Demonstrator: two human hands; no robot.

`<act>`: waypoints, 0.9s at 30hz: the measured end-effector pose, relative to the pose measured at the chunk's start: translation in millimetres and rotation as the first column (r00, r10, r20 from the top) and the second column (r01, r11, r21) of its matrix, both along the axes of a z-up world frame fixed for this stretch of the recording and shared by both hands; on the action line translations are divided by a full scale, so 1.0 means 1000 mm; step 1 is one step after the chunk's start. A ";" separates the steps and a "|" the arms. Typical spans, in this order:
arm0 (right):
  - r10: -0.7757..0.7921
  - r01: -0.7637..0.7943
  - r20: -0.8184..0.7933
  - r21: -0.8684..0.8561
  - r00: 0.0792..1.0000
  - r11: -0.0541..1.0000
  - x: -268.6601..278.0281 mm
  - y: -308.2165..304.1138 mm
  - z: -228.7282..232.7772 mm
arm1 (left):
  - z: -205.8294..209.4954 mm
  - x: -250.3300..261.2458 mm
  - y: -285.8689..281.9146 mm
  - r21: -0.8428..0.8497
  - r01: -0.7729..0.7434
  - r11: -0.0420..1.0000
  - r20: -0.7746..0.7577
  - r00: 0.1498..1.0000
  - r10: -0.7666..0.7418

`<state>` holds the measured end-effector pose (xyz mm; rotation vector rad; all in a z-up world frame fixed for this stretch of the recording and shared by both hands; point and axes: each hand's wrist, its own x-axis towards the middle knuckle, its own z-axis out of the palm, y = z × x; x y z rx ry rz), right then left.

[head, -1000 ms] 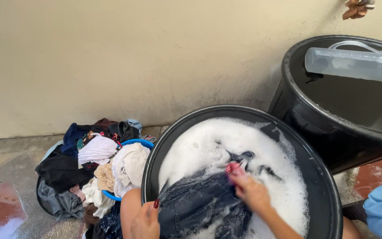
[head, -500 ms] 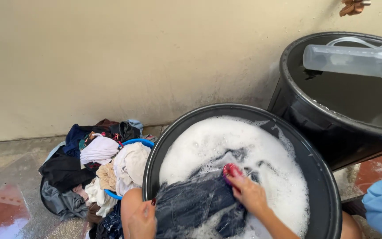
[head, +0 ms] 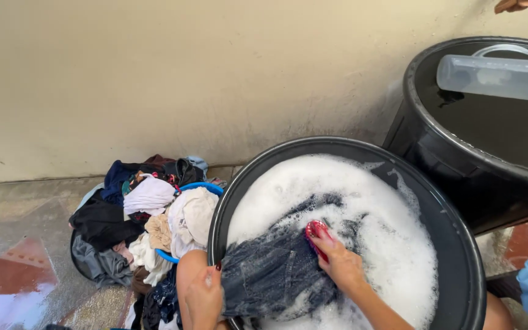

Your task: Wash a pair of denim jeans by hand in a basin of soapy water using a scrub brush.

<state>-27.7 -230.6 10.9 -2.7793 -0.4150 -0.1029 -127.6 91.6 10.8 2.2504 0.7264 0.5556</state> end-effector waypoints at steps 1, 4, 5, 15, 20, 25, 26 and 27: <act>0.004 -0.004 -0.007 0.001 1.000 1.000 -0.019 0.020 0.013 | 0.001 -0.005 0.000 0.001 -0.004 1.000 -0.007 1.000 0.004; 0.085 -0.046 -0.087 0.373 0.993 0.926 -0.064 0.075 0.046 | 0.001 0.001 0.000 0.017 0.011 1.000 -0.034 0.999 -0.010; 0.223 -0.249 0.113 0.511 0.968 0.823 -0.088 0.092 0.049 | -0.003 -0.003 0.001 0.029 -0.012 1.000 -0.047 0.999 0.014; -0.195 0.188 -0.317 -0.053 0.928 0.981 0.000 0.023 0.036 | -0.030 -0.005 0.009 -0.072 -0.006 0.997 -0.008 1.000 0.005; 0.341 -0.487 0.371 0.438 0.864 0.756 -0.045 0.105 0.038 | -0.040 -0.010 0.013 -0.011 0.040 0.999 0.099 0.994 -0.039; 0.098 -0.182 -0.555 -0.097 0.826 0.979 0.032 0.046 0.063 | -0.040 -0.016 0.012 0.032 0.022 0.999 -0.053 0.998 -0.020; 0.052 -0.099 -0.354 -0.115 0.934 0.988 0.042 0.032 0.047 | -0.045 -0.015 0.012 0.034 -0.009 0.999 -0.011 1.000 0.010; -0.003 -0.014 -0.131 -0.128 0.991 0.992 0.054 0.009 0.033 | -0.053 -0.011 0.003 0.019 -0.039 0.999 0.034 0.999 0.038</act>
